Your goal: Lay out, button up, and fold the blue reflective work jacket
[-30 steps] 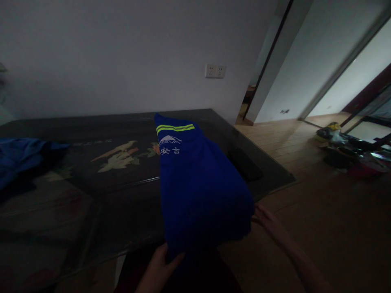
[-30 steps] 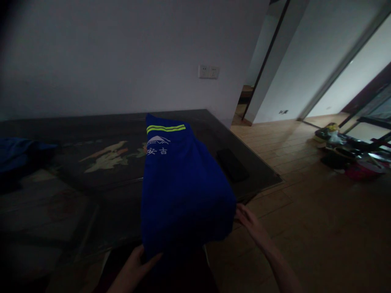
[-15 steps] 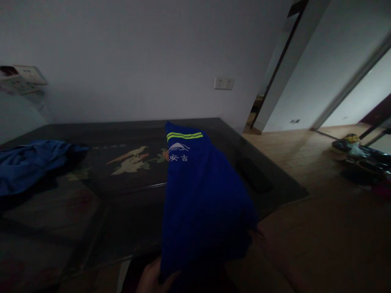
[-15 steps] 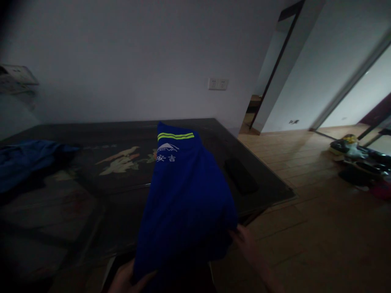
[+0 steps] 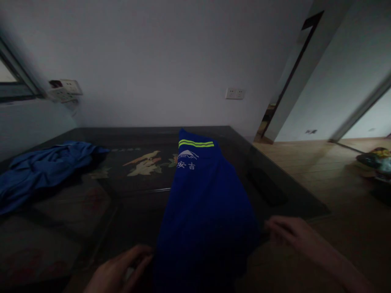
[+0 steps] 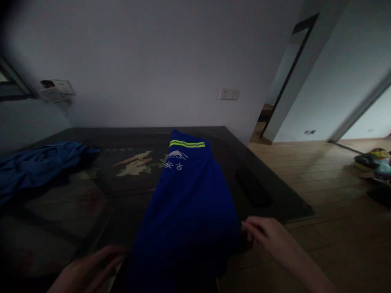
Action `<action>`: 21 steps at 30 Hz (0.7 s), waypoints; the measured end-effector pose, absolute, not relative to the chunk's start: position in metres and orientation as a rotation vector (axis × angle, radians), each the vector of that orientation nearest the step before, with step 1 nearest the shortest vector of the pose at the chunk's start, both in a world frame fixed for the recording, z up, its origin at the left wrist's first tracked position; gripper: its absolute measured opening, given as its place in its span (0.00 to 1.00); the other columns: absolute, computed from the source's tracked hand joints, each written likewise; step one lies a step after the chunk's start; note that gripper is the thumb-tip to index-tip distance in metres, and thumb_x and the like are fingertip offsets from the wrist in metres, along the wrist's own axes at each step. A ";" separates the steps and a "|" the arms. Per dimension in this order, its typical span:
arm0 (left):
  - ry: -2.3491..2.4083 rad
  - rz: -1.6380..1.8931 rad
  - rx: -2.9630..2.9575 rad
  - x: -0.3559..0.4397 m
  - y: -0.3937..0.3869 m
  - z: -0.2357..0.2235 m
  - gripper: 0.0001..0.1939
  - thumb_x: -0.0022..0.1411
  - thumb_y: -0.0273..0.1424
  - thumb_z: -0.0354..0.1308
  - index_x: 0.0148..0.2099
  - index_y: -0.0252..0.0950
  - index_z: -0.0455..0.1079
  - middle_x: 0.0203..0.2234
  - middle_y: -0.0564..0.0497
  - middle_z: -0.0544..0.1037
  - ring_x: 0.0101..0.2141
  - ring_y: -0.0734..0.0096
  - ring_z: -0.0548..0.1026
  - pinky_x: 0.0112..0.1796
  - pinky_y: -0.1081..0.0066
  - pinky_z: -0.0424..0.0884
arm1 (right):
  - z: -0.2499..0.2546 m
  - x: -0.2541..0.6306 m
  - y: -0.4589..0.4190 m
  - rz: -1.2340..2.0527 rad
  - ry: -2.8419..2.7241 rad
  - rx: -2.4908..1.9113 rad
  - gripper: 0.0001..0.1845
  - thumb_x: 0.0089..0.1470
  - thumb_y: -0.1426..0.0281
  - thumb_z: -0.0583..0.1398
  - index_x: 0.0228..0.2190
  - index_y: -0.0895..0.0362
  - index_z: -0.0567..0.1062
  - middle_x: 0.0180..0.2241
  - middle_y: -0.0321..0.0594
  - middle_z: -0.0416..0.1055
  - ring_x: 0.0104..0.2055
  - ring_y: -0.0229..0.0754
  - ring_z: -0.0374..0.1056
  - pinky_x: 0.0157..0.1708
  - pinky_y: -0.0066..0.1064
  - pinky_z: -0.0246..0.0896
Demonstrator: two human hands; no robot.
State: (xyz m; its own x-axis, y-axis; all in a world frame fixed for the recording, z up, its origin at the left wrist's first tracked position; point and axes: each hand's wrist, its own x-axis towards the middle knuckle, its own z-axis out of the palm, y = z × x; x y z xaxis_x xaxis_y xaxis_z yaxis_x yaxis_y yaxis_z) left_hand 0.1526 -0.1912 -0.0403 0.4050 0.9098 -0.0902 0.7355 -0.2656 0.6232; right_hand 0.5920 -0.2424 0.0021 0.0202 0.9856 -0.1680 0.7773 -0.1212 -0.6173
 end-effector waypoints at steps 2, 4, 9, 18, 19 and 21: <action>1.339 0.490 2.210 0.175 -0.170 -0.016 0.18 0.65 0.43 0.45 0.43 0.44 0.74 0.39 0.53 0.80 0.39 0.66 0.78 0.41 0.72 0.74 | 0.021 0.581 -0.202 0.652 -1.809 -1.818 0.21 0.57 0.53 0.51 0.33 0.53 0.77 0.31 0.40 0.76 0.34 0.45 0.71 0.37 0.33 0.65; 1.221 0.555 2.422 0.204 -0.147 -0.006 0.17 0.67 0.39 0.44 0.47 0.41 0.72 0.46 0.50 0.76 0.47 0.64 0.74 0.50 0.67 0.69 | 0.023 0.566 -0.150 0.424 -1.863 -1.746 0.21 0.57 0.55 0.52 0.43 0.54 0.75 0.43 0.42 0.74 0.44 0.46 0.70 0.46 0.37 0.63; 0.843 0.289 2.767 0.243 -0.112 -0.030 0.29 0.62 0.45 0.52 0.63 0.47 0.56 0.64 0.47 0.54 0.63 0.51 0.49 0.59 0.45 0.48 | -0.013 0.544 -0.023 -0.051 -2.004 -2.034 0.28 0.59 0.56 0.51 0.57 0.54 0.64 0.63 0.48 0.52 0.63 0.55 0.48 0.59 0.47 0.46; 0.892 0.200 2.715 0.227 -0.115 -0.041 0.32 0.62 0.50 0.48 0.66 0.54 0.46 0.66 0.50 0.43 0.64 0.47 0.41 0.58 0.42 0.45 | -0.063 0.547 0.026 -0.018 -2.027 -2.235 0.31 0.61 0.50 0.41 0.61 0.48 0.57 0.65 0.47 0.48 0.64 0.56 0.46 0.59 0.53 0.39; 0.898 0.196 2.715 0.225 -0.115 -0.041 0.32 0.62 0.50 0.48 0.66 0.55 0.46 0.66 0.50 0.43 0.64 0.47 0.41 0.58 0.41 0.45 | -0.065 0.543 0.027 -0.030 -2.035 -2.218 0.31 0.61 0.50 0.41 0.61 0.48 0.57 0.64 0.47 0.48 0.65 0.56 0.45 0.59 0.53 0.39; 0.926 0.187 2.715 0.218 -0.116 -0.041 0.32 0.63 0.50 0.48 0.66 0.55 0.45 0.66 0.51 0.42 0.64 0.47 0.41 0.58 0.41 0.45 | -0.066 0.533 0.029 -0.049 -2.060 -2.186 0.31 0.62 0.50 0.41 0.61 0.49 0.57 0.64 0.47 0.48 0.65 0.56 0.45 0.59 0.52 0.38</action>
